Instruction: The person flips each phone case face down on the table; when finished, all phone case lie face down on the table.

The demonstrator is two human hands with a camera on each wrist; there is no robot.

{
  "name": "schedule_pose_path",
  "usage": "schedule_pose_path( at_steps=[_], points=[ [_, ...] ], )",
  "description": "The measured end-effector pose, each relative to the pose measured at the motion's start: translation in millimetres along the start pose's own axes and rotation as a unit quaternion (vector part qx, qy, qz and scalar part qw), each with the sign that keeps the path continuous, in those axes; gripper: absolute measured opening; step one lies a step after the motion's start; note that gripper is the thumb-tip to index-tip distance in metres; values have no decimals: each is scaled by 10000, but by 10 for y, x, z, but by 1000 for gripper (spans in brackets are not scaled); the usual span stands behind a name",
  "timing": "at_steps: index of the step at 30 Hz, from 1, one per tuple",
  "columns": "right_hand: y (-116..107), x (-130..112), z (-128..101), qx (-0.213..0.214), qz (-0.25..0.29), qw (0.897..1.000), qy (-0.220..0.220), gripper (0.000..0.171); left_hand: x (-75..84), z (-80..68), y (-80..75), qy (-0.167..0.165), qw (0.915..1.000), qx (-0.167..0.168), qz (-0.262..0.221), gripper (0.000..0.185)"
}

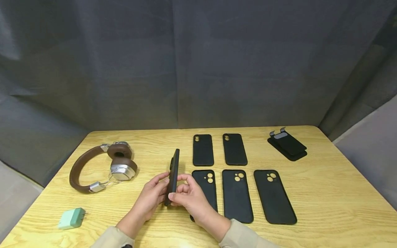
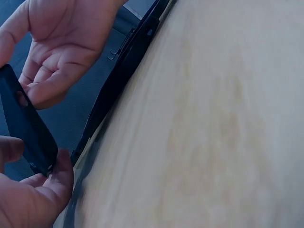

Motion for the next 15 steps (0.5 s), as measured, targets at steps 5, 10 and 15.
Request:
schedule_pose_path(
  at_steps=[5,10,15],
  points=[
    [-43,10,-9,-91,-60,9999,22,52,26,1,-29,67,9997,242,-9,44],
    [-95,39,-17,-35,-187,9998,83,51,65,-19,-80,215,9988,448,36,47],
    [-126,78,-20,65,-362,9991,232,49,74,-33,-148,213,9983,541,76,48]
  ],
)
Point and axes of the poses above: each hand's wrist, its own z-axis towards the middle knuckle, its own y-axis out of the palm, x = y × z, the point moved 3 cm from there along z, towards the middle knuckle, and after that the axes turned 11 degrees about -z, right-handed, at the moved point
